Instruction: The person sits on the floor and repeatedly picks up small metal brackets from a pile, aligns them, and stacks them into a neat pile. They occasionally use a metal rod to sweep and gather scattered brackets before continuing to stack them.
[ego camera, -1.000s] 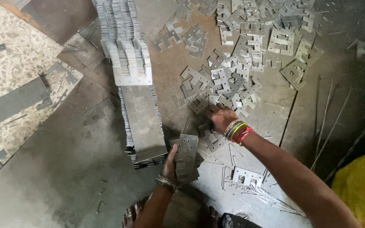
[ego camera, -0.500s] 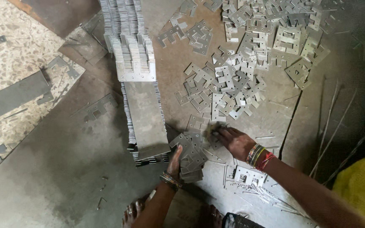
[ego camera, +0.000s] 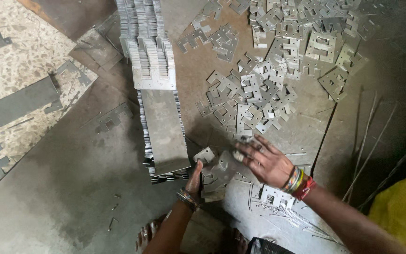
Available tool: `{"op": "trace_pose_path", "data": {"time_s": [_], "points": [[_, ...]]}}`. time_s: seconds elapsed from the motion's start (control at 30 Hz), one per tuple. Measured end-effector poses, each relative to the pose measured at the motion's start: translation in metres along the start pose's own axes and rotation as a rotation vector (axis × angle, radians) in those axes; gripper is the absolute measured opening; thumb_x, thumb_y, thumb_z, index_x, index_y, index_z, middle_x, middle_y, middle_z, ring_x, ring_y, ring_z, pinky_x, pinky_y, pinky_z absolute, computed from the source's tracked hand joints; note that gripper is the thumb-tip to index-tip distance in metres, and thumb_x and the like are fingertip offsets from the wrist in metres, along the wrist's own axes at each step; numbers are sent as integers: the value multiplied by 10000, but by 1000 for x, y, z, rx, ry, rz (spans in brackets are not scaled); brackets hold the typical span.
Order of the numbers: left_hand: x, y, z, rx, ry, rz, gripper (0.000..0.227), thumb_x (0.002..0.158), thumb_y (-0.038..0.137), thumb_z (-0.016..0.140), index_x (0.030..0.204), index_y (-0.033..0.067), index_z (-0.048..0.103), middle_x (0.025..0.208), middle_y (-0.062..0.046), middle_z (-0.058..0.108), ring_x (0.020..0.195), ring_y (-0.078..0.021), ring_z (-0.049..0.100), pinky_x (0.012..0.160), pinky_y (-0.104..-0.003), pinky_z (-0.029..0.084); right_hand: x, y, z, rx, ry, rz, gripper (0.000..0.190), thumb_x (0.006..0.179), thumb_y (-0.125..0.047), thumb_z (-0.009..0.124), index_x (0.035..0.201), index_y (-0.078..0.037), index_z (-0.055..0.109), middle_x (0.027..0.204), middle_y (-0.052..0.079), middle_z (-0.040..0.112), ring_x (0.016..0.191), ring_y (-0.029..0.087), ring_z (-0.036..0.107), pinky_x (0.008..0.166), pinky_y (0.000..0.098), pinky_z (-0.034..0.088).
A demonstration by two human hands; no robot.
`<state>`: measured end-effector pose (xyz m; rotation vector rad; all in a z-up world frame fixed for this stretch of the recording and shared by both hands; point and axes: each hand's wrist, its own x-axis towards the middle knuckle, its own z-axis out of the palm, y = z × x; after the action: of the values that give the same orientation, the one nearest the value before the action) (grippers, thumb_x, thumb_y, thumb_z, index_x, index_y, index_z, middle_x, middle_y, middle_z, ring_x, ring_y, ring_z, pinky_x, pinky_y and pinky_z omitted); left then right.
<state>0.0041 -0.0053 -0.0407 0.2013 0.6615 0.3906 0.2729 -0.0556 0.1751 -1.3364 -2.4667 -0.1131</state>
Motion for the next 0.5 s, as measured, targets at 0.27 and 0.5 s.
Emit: {"op": "trace_pose_path", "data": {"time_s": [0.27, 0.5], "points": [[-15, -14, -6, -55, -121, -86, 483, 995, 446, 601, 1298, 71, 626, 1137, -109, 709, 973, -254, 699, 828, -408, 595, 7, 155, 53, -97, -239, 746, 584, 816, -129, 675, 1388, -80, 568, 1460, 197, 554, 1272, 408, 591, 1034, 514, 535], [7, -20, -24, 229, -52, 85, 423, 968, 291, 636, 1295, 26, 675, 1274, -76, 718, 1142, -170, 696, 999, -332, 556, 62, 187, 89, -24, -497, 1171, 554, 968, -412, 644, 1429, -131, 520, 1217, 256, 666, 1093, 448, 665, 945, 523, 556]]}}
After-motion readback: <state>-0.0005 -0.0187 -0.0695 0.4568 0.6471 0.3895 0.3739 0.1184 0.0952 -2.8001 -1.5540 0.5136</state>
